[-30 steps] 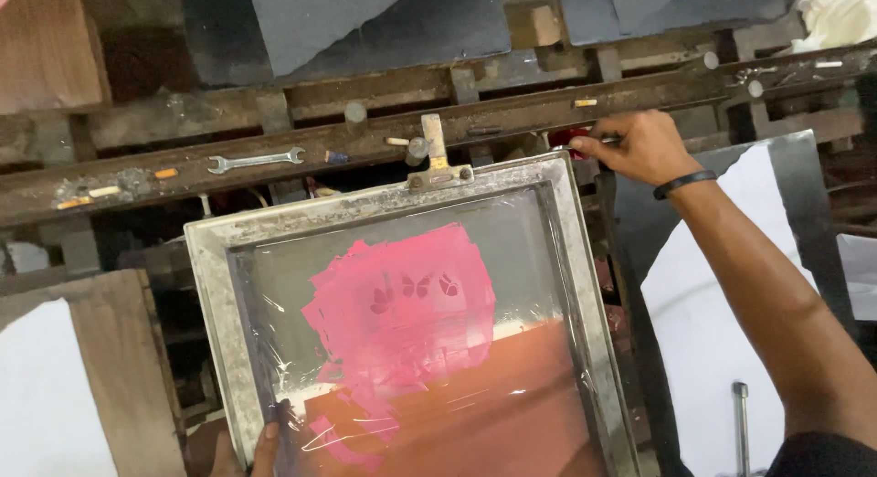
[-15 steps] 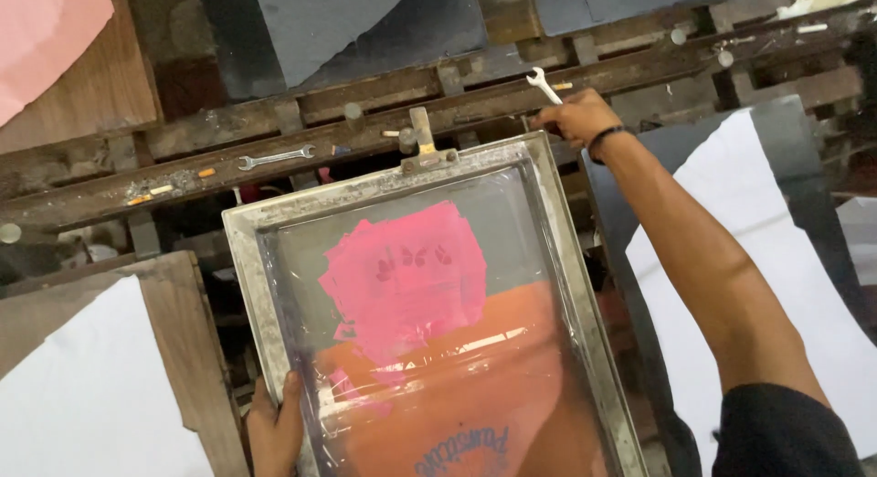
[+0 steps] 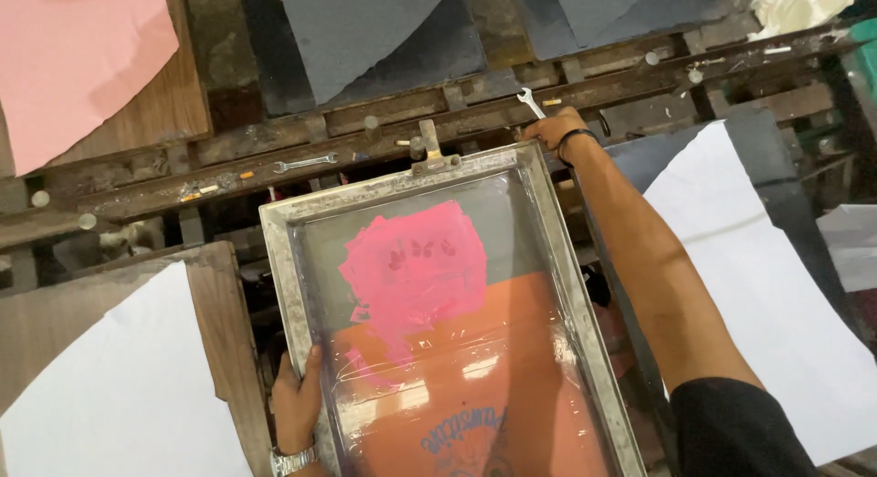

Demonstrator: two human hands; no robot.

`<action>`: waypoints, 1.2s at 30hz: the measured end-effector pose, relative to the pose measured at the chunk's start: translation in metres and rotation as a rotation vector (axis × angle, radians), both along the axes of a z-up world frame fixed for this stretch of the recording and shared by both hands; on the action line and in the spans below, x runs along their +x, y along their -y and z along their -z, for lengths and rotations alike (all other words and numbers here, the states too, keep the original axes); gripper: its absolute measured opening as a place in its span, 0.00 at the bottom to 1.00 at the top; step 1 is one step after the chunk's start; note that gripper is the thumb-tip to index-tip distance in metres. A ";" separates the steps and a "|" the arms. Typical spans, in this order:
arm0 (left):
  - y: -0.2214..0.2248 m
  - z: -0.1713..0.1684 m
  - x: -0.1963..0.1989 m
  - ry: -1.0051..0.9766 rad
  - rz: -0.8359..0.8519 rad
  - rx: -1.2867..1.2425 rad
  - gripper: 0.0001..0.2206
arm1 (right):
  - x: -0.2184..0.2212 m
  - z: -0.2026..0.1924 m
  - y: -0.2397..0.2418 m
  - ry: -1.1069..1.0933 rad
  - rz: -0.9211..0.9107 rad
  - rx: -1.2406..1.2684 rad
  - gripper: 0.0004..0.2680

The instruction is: A person performs manual screen printing on fabric, including frame alignment, adjustment with a wrench, and the printing process.

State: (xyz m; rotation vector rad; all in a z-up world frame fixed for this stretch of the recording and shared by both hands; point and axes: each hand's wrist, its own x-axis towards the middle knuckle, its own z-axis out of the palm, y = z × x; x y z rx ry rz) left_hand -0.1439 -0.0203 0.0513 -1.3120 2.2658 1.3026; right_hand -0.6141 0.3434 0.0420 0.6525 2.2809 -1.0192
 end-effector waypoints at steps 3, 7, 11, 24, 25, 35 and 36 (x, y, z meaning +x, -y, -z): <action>0.001 -0.003 -0.002 0.032 -0.011 0.015 0.28 | 0.013 -0.016 0.004 -0.047 -0.020 -0.019 0.18; 0.000 -0.009 -0.004 -0.004 -0.028 0.036 0.30 | 0.026 -0.023 0.012 -0.064 -0.025 -0.010 0.26; -0.003 -0.013 -0.005 0.024 -0.040 0.044 0.29 | 0.024 -0.001 0.005 -0.167 0.052 -0.129 0.19; -0.006 -0.043 -0.095 -0.665 0.234 -0.518 0.28 | 0.010 0.061 -0.026 -0.324 -0.072 -0.174 0.16; 0.010 -0.029 -0.114 -0.659 0.197 -0.555 0.28 | 0.017 0.054 -0.023 -0.329 -0.113 -0.203 0.16; 0.119 0.063 -0.290 -0.561 0.846 -0.862 0.11 | 0.089 0.025 -0.049 -0.570 -0.011 -0.135 0.16; 0.117 0.059 -0.297 -0.482 0.918 -0.926 0.12 | 0.094 0.025 -0.055 -0.591 -0.039 -0.133 0.15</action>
